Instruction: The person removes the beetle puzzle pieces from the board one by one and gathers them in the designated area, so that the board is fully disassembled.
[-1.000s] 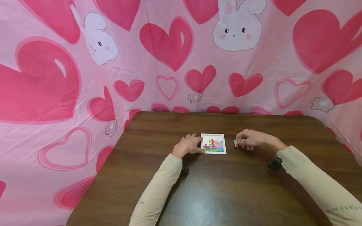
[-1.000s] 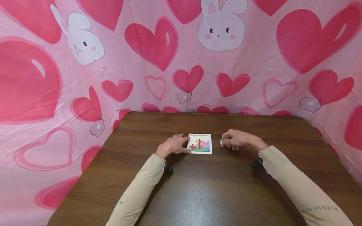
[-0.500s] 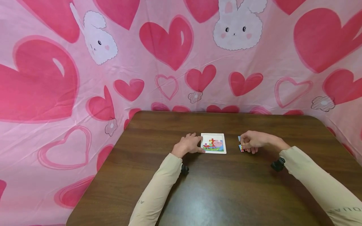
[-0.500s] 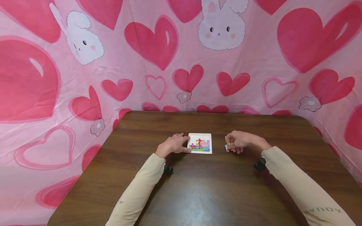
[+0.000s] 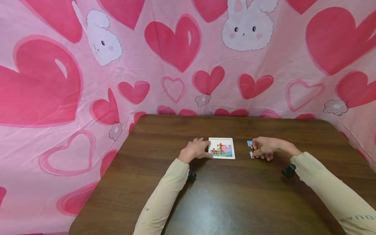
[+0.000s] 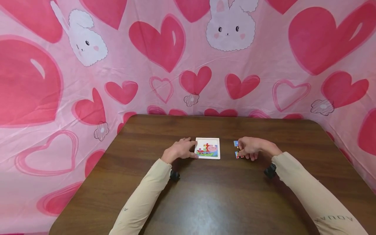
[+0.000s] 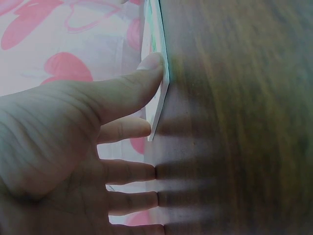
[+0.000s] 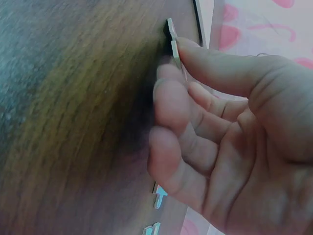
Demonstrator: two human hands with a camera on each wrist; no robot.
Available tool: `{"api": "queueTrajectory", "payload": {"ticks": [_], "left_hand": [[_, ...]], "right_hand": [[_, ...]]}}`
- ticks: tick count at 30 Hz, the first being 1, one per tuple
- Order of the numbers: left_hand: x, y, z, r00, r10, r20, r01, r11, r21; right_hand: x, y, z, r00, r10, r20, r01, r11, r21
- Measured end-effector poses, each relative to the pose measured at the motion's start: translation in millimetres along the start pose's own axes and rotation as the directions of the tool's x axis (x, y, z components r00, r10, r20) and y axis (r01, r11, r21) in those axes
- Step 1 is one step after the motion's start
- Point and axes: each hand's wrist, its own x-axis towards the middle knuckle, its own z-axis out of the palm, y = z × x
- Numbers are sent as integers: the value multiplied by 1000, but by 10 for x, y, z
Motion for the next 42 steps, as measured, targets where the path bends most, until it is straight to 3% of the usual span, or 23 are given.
{"api": "queueTrajectory", "payload": {"ticks": [9, 20, 32, 42], "left_hand": [[3, -3, -8, 1000, 0, 5, 0, 1000, 16], [1, -8, 10, 1000, -1, -3, 1, 1000, 6], [7, 0, -3, 1000, 3, -7, -2, 1000, 28], [-17, 13, -13, 1000, 10, -9, -9, 999, 49]], "right_hand": [[-19, -52, -32, 999, 48, -16, -49, 996, -71], [43, -181, -69, 990, -126, -70, 121, 989, -80], [236, -403, 43, 956, -183, -227, 181, 983, -30], [408, -541, 209, 951, -170, -258, 176, 984, -1]]}}
